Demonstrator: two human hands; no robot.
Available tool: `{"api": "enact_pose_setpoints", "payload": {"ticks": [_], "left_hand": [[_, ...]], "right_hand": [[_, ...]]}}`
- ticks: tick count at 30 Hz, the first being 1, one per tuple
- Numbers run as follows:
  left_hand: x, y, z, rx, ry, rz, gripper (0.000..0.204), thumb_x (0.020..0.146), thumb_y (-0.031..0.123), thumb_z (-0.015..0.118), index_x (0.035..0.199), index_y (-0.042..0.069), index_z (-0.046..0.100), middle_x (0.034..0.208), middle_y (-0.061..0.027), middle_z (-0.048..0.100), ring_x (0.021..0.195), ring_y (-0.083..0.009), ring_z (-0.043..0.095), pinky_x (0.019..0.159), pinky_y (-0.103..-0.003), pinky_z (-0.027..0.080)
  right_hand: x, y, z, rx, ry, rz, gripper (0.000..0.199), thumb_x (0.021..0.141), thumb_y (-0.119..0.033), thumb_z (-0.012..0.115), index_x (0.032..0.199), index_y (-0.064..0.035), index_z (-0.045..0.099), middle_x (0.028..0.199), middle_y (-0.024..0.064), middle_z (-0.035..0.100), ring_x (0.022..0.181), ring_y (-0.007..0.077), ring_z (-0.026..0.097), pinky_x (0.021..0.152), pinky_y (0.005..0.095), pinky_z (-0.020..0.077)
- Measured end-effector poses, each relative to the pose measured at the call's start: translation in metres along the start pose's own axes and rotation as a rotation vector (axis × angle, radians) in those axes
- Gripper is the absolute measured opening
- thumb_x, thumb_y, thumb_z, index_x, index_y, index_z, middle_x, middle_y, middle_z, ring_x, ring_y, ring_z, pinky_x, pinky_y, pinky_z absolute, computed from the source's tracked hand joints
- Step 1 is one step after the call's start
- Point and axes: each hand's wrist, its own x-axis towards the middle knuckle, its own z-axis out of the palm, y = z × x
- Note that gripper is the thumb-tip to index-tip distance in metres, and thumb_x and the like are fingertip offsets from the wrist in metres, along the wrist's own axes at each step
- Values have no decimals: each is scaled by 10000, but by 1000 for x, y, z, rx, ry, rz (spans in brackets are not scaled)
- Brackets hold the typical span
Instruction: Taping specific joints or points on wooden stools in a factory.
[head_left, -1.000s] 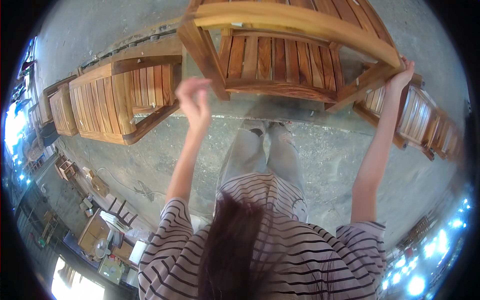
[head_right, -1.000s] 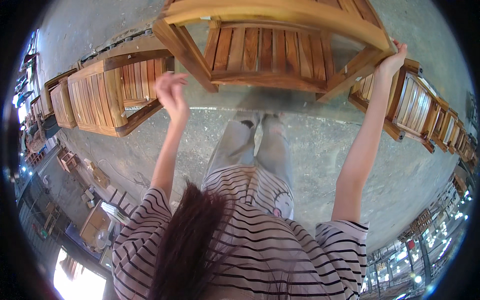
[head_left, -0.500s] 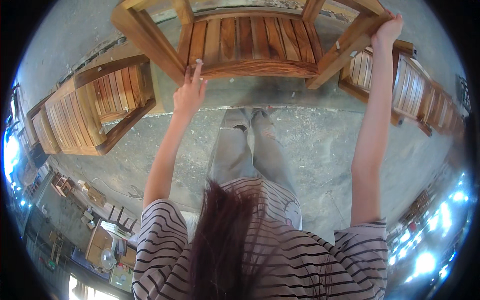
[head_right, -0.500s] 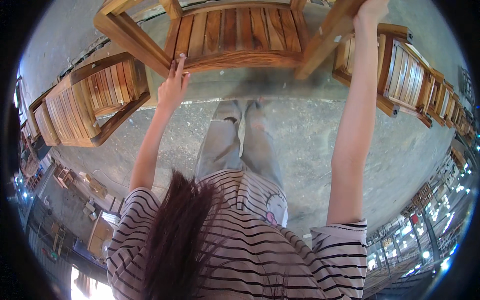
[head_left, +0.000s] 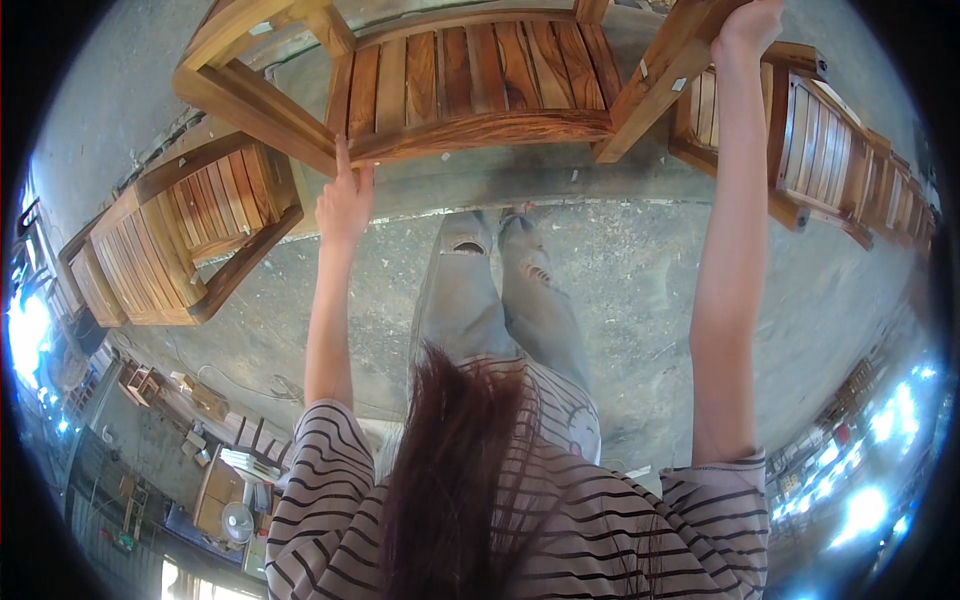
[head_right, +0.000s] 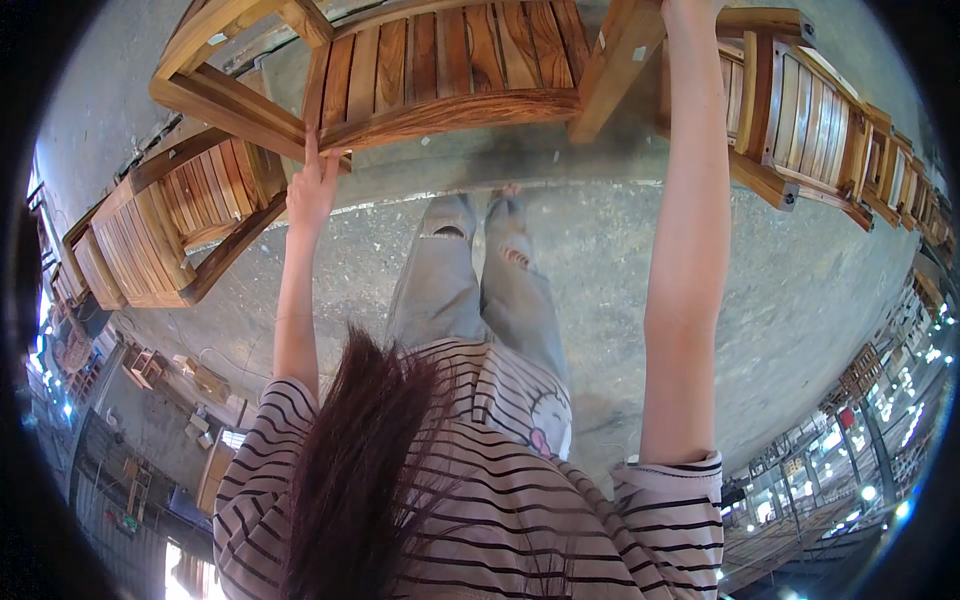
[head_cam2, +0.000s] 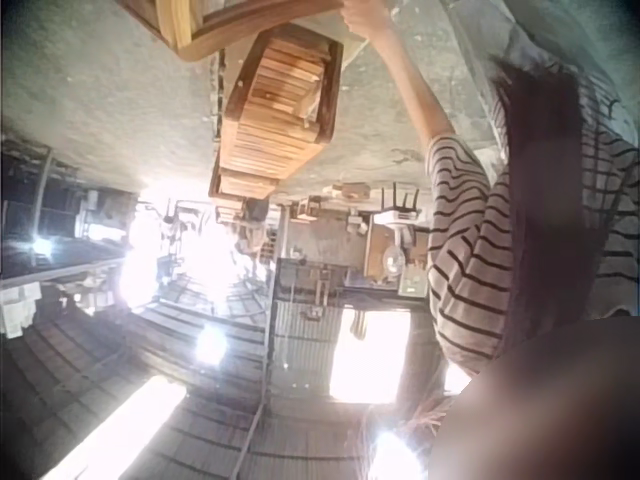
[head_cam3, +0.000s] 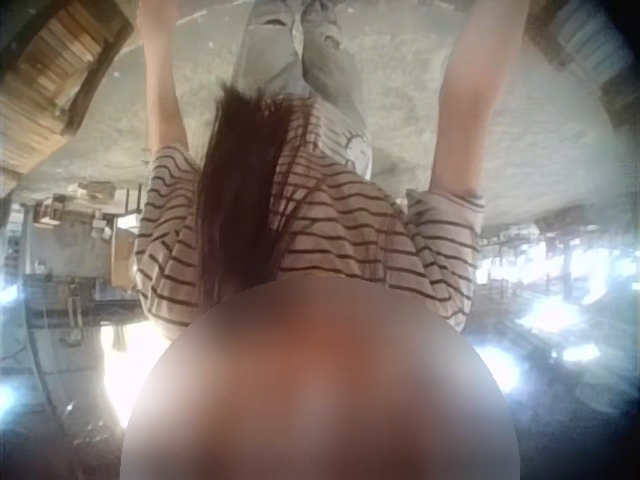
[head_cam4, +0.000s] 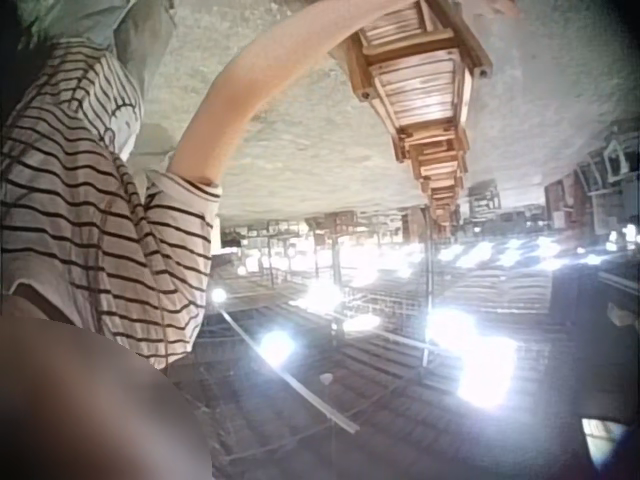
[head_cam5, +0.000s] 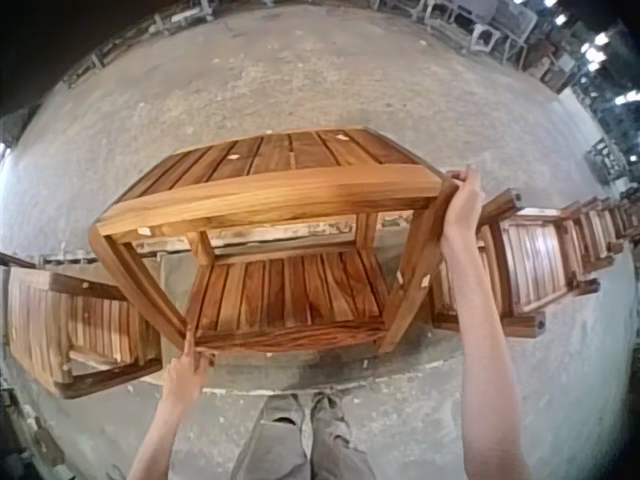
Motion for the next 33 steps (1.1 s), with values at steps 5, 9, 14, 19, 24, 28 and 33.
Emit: {"api": "enact_pose_setpoints", "payload": {"ticks": [5,9,14,19,24,28,33], "left_hand": [[6,107,70,-1027,-87,306,486,916,305,625,1306,24,552,1010,-106,716,864,-143,673,762,-277,512],[36,173,131,-483,130,466,264,812,404,725,921,169,776,1173,-45,667,1152,-248,547,1004,-406,388],[53,211,171,-298,185,418,268,714,498,764,857,273,779,1308,-25,562,1302,-333,375,1046,-661,155],[52,215,186,-197,222,329,338,695,518,773,960,309,750,1518,-135,315,1447,-383,137,1075,-659,126],[62,211,188,-283,263,233,483,660,519,797,1094,335,693,1549,-153,249,1467,-391,52,1111,-616,96],[56,226,186,-222,166,114,401,668,479,803,1015,297,720,1543,-117,292,1457,-376,118,1109,-600,107],[37,222,197,-268,432,284,200,728,405,778,837,238,758,1419,-38,481,1419,-337,246,1086,-590,162]], "right_hand": [[4,-37,0,-275,231,-205,457,942,-415,408,800,-52,646,757,31,590,739,162,522,705,319,404],[7,-29,7,-334,268,-250,453,927,-409,411,830,-32,643,813,64,599,816,188,522,763,348,396],[3,-36,15,-358,293,-243,449,908,-398,415,842,-13,636,826,82,605,834,205,527,770,358,394],[0,-39,12,-391,293,-247,441,920,-357,405,850,21,622,858,134,623,858,249,546,779,377,398],[-6,-37,18,-365,286,-273,449,936,-357,400,857,28,617,884,151,625,876,264,549,792,384,401],[-8,-34,10,-335,311,-317,465,947,-367,399,839,31,615,886,157,624,884,270,546,804,384,403],[-6,-25,2,-344,323,-392,433,927,-338,414,824,30,617,861,174,633,859,286,550,800,393,409]]}}
